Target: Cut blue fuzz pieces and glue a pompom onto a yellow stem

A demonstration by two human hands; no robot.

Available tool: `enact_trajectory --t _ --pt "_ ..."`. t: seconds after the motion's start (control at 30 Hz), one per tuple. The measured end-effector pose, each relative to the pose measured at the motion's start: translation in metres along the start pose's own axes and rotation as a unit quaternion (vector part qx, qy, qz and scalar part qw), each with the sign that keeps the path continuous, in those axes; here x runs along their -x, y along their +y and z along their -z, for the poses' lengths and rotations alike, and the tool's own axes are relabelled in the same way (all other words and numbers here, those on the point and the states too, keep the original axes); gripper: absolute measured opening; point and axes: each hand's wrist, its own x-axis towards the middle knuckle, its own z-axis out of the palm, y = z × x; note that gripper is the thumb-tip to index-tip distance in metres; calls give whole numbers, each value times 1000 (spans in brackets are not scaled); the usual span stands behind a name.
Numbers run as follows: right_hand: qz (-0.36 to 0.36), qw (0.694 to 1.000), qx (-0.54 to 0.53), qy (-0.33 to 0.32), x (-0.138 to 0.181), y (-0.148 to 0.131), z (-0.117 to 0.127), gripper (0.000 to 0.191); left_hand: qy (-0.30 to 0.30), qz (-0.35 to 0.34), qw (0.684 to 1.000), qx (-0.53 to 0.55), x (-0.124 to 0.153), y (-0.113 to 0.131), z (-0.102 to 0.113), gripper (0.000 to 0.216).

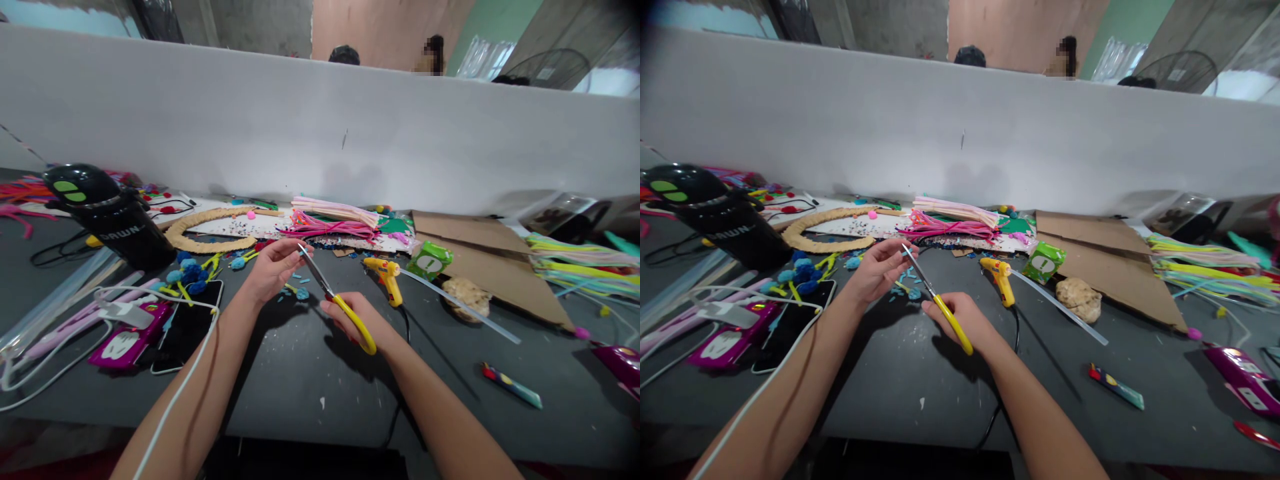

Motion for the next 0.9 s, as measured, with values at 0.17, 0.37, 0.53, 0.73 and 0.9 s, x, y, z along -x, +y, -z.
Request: enact_trajectory --t 0.17,0.37,0.53,0.73,0.9 --pt "4 1000 8 13 -1 2 -1 45 2 6 1000 -3 0 0 -1 27" --pt "7 999 26 38 -5 11 -5 44 -4 10 1000 7 0 2 -2 31" --pt "14 998 34 51 -6 13 -8 41 -10 11 1000 12 0 2 -1 29" --pt "22 997 41 69 -7 11 -8 41 -12 8 1000 14 0 -1 1 27" --pt "7 996 39 75 -10 13 -7 41 9 17 1000 9 -1 -1 -2 27"
